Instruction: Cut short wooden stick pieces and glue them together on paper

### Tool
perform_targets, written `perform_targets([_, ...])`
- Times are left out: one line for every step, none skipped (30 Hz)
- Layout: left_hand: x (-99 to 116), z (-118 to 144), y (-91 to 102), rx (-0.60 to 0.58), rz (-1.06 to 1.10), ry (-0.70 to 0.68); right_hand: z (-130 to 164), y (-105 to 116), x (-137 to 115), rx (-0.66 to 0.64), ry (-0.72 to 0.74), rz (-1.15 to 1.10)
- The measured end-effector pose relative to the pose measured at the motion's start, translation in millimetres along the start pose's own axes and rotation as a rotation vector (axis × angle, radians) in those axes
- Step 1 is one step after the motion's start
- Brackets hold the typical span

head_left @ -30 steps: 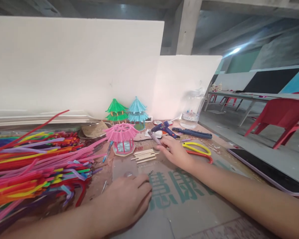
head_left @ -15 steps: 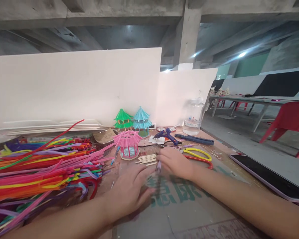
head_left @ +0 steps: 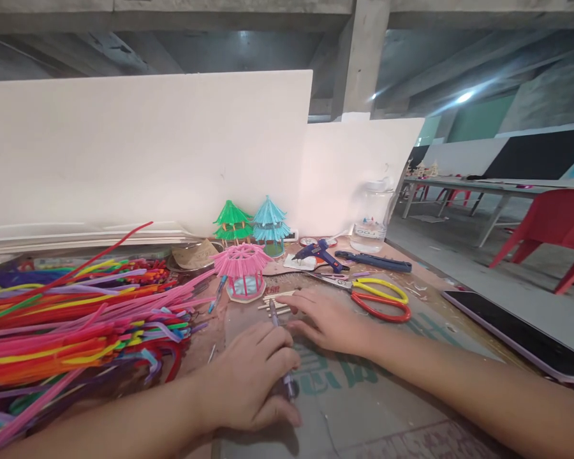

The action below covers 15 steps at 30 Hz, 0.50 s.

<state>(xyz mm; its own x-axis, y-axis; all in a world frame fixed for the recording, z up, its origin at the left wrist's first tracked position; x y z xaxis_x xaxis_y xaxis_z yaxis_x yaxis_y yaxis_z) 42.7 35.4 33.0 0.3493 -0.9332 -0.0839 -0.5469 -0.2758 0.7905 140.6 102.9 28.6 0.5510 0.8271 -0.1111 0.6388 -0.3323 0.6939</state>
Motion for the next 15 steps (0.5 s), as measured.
perform_targets([1,0,-1.5,-0.016,0.023,-0.011,1,-2,-1,-0.014,0.003,-0.014])
perform_targets([2,1,-2.7,-0.029,0.039,-0.028,1,-3,-3,-0.022,0.015,-0.024])
perform_targets([4,1,-3.6,-0.039,0.049,-0.044,2,-5,-5,-0.026,0.034,-0.032])
perform_targets([5,2,-4.1,-0.045,0.055,-0.058,2,-5,-8,-0.026,0.059,-0.040])
perform_targets([6,2,-4.3,-0.048,0.054,-0.064,3,-6,-11,-0.023,0.085,-0.047])
perform_targets([6,2,-4.3,-0.047,0.053,-0.063,3,-6,-13,-0.018,0.107,-0.054])
perform_targets([6,2,-3.9,-0.043,0.055,-0.059,3,-6,-14,-0.012,0.121,-0.061])
perform_targets([6,2,-3.3,-0.037,0.063,-0.057,3,-5,-14,-0.003,0.121,-0.065])
perform_targets([7,1,-2.9,-0.032,0.073,-0.058,2,-4,-12,0.009,0.104,-0.069])
perform_targets([7,1,-2.9,-0.032,0.080,-0.057,2,-3,-10,0.018,0.074,-0.071])
perform_targets([8,1,-3.4,-0.037,0.085,-0.056,1,-2,-6,0.023,0.040,-0.076])
perform_targets([8,1,-4.4,-0.047,0.087,-0.057,1,-1,-4,0.025,0.011,-0.085])
perform_targets([8,1,-5.7,-0.060,0.089,-0.057,0,-1,-2,0.023,-0.009,-0.096])
perform_targets([8,1,-7.0,-0.072,0.093,-0.058,0,0,-1,0.020,-0.019,-0.109])
perform_targets([9,1,-8.2,-0.083,0.097,-0.061,0,0,-1,0.017,-0.022,-0.121])
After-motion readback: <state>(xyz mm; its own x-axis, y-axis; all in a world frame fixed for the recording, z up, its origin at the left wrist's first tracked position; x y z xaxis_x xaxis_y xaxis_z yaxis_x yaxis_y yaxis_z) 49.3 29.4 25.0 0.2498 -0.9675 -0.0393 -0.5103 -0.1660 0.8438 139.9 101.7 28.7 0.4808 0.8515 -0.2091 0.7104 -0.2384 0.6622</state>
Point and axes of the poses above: each hand's wrist, its own z-axis away from the middle knuckle, its own y-axis out of the back of the hand, x = y × z, the point moved 8 cm from there along -z, towards the middle knuckle, and after that the axes turned 13 degrees about x, right-handed, at the moved point
